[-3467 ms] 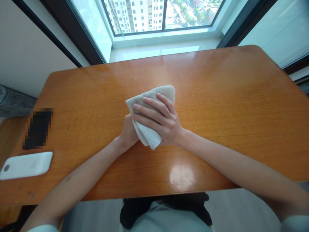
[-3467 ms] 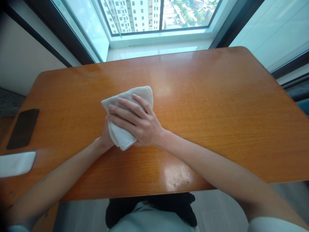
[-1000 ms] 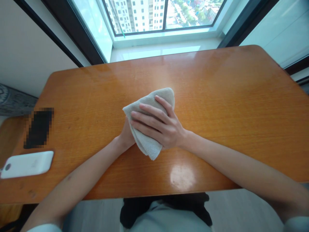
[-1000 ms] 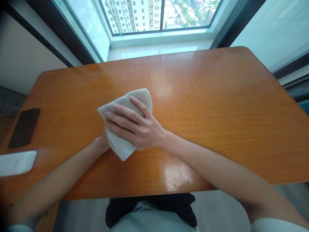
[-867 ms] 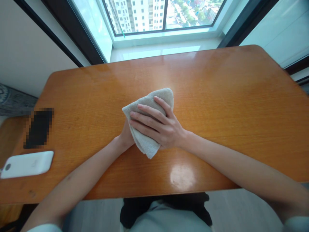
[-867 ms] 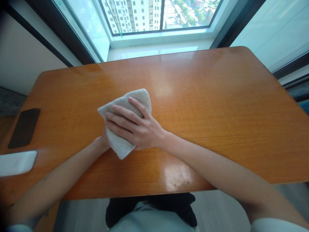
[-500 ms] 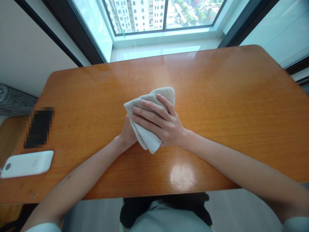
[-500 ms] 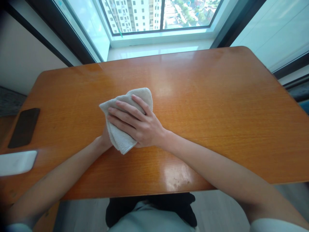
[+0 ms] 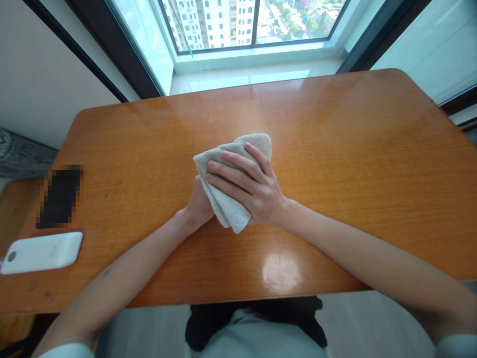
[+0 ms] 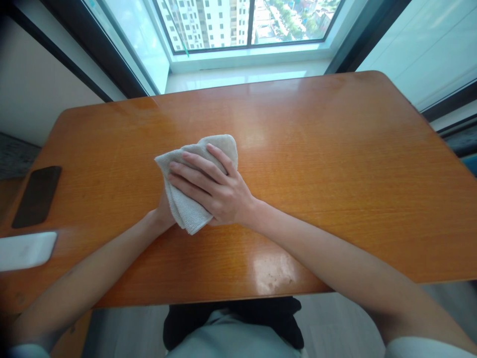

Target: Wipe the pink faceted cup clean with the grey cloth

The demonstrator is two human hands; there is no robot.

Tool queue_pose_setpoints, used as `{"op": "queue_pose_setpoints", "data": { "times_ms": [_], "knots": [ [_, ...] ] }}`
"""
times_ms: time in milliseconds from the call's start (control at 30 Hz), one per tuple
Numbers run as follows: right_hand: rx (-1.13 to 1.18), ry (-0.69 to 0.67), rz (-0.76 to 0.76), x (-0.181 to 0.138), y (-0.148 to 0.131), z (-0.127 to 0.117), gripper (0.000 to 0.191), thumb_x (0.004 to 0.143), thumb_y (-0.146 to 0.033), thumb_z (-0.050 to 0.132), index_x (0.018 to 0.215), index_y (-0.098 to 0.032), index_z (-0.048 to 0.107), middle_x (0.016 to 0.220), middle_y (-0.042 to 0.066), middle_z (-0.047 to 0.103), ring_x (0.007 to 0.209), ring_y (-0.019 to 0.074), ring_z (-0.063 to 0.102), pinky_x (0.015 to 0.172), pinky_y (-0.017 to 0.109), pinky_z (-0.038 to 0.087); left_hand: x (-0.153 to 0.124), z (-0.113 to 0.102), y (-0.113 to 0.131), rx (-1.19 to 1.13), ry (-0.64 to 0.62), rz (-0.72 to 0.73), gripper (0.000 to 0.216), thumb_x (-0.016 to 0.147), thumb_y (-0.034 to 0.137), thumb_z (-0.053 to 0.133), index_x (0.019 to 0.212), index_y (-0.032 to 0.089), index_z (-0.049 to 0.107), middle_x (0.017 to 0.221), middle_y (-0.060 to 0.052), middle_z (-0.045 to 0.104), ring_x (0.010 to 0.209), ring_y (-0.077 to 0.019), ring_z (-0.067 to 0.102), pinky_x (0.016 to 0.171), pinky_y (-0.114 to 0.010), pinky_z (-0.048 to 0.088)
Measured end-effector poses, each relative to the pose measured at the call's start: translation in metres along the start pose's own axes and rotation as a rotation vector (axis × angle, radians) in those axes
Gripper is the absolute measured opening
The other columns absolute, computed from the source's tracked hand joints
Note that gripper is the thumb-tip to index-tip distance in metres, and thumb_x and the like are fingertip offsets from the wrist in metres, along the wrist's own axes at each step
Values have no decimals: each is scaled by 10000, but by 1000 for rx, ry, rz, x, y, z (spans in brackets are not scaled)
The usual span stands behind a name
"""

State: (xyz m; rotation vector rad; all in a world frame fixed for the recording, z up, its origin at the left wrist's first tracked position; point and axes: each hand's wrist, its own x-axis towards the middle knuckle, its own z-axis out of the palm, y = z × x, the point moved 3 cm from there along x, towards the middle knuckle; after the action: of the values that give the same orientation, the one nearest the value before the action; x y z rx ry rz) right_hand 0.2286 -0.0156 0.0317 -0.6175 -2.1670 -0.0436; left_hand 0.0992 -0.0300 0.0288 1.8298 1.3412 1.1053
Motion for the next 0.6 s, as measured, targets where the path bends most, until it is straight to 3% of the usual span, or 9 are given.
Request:
{"op": "queue_pose_setpoints", "data": {
  "times_ms": [133, 267, 400, 600],
  "knots": [
    [-2, 16, 5, 0, 2, 0, 638, 1083, -384, 562, 1717, -372, 493, 1664, -10, 671, 1579, 330, 594, 1422, 650, 350, 6, -6, 3, 38, -46, -15, 456, 1026, 470, 799, 1411, 260, 677, 1522, -180, 720, 1446, -485, 688, 987, -736, 740],
    [9, 54, -13, 0, 3, 0, 621, 1112, -429, 502, 1727, -339, 484, 1662, 11, 673, 1586, 332, 589, 1418, 646, 355, 6, -4, 11, 62, -44, 16, 388, 1063, 510, 716, 1340, 239, 688, 1540, -164, 709, 1461, -426, 690, 1068, -687, 725],
    [31, 44, 29, 0, 4, 1, 606, 1103, -472, 545, 1703, -388, 511, 1646, -4, 684, 1585, 346, 588, 1413, 666, 354, 2, -2, 17, 52, -33, 42, 481, 993, 552, 793, 1352, 249, 688, 1542, -149, 708, 1512, -437, 641, 1096, -712, 706],
    [26, 66, 31, -1, 6, 1, 643, 1103, -517, 518, 1729, -380, 473, 1647, 6, 681, 1594, 351, 579, 1416, 657, 349, 6, -19, -3, 87, -68, 59, 490, 979, 601, 792, 1312, 256, 694, 1345, -145, 800, 1441, -421, 696, 1076, -719, 695]
  ]
}}
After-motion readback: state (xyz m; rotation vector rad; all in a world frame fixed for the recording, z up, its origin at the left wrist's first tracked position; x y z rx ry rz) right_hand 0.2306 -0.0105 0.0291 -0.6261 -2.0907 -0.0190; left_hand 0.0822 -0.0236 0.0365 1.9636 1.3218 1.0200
